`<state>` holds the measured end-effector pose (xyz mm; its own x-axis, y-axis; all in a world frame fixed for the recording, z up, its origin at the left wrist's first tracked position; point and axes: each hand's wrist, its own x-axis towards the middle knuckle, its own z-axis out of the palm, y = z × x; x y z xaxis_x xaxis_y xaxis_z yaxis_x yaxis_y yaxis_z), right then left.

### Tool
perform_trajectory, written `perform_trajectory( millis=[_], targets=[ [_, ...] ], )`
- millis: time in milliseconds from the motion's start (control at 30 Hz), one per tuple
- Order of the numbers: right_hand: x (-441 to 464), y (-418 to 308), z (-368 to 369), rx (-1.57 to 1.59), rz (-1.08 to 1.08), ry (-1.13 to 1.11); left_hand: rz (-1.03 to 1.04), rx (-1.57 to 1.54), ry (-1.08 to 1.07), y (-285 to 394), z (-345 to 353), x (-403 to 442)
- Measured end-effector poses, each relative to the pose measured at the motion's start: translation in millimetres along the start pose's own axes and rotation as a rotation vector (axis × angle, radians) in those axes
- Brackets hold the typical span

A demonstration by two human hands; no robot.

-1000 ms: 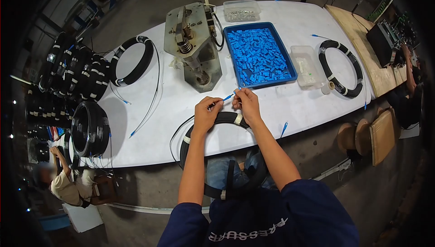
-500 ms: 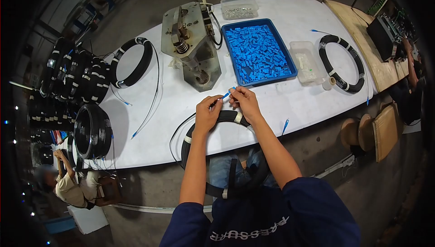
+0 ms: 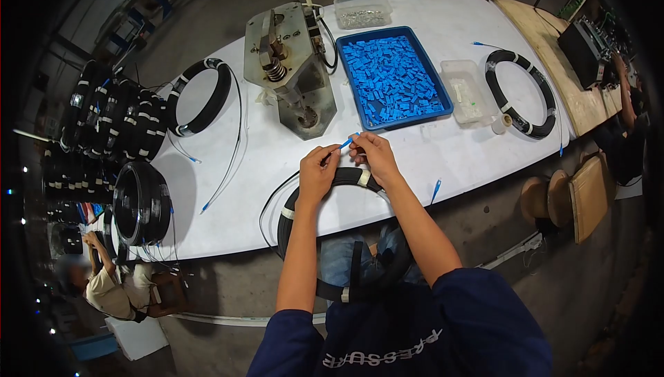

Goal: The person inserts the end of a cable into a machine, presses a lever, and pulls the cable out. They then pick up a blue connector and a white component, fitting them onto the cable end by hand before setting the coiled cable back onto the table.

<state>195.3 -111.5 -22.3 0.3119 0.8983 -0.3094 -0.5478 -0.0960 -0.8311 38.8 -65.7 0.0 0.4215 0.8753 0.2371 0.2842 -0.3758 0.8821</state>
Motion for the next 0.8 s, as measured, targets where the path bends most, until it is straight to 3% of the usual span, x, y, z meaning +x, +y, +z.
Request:
perform_trajectory(
  millis=[800],
  targets=[
    [1.1, 2.0, -2.1, -0.065, 0.02, -0.073, -0.019, -0.008, 0.034, 1.7, 0.4, -4.4]
  ],
)
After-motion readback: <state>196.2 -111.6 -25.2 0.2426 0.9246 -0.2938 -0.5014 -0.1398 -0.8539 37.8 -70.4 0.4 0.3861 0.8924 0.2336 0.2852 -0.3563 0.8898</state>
